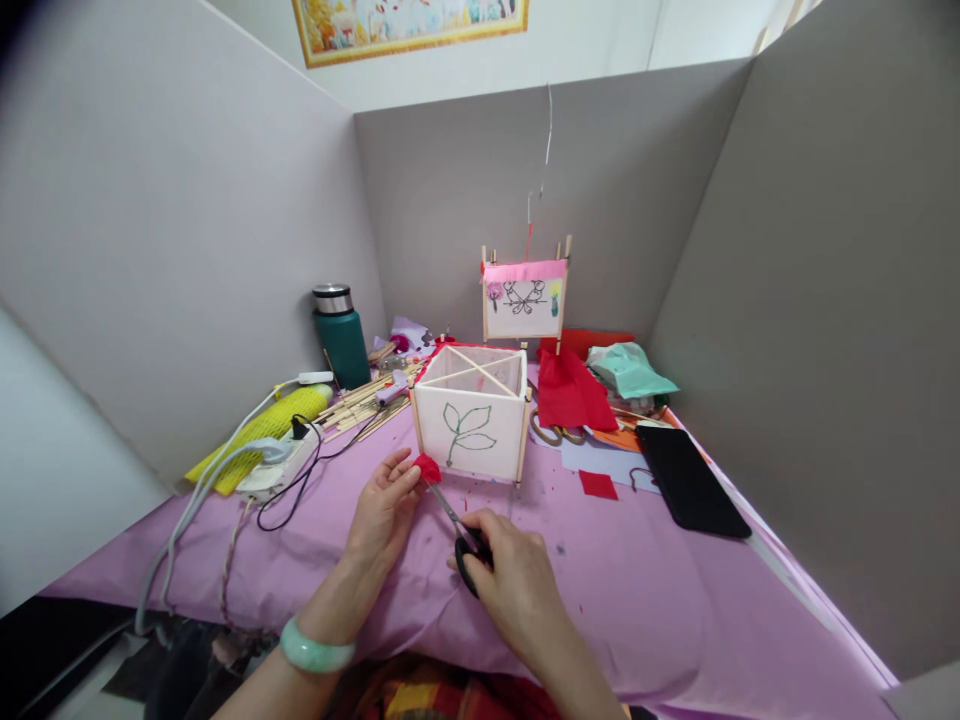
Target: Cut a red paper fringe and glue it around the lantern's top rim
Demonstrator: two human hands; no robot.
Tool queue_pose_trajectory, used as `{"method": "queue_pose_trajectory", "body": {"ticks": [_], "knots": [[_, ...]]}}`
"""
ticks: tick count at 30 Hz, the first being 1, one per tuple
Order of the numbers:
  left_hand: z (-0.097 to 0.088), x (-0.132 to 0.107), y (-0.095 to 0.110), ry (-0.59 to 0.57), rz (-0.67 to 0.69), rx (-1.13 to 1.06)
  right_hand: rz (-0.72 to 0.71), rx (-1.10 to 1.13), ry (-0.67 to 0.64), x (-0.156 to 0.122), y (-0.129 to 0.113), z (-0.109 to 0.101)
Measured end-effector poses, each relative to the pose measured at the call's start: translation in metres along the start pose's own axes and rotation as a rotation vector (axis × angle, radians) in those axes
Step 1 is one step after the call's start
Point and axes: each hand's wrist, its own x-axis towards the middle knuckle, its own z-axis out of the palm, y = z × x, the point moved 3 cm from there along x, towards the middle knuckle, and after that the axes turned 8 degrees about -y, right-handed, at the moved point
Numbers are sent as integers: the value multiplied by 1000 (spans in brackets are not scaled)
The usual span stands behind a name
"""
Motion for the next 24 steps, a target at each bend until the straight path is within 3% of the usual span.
{"method": "queue_pose_trajectory", "body": {"ticks": [24], "knots": [[0, 0, 0, -8, -15, 13, 3, -8, 25, 0, 1, 2]]}}
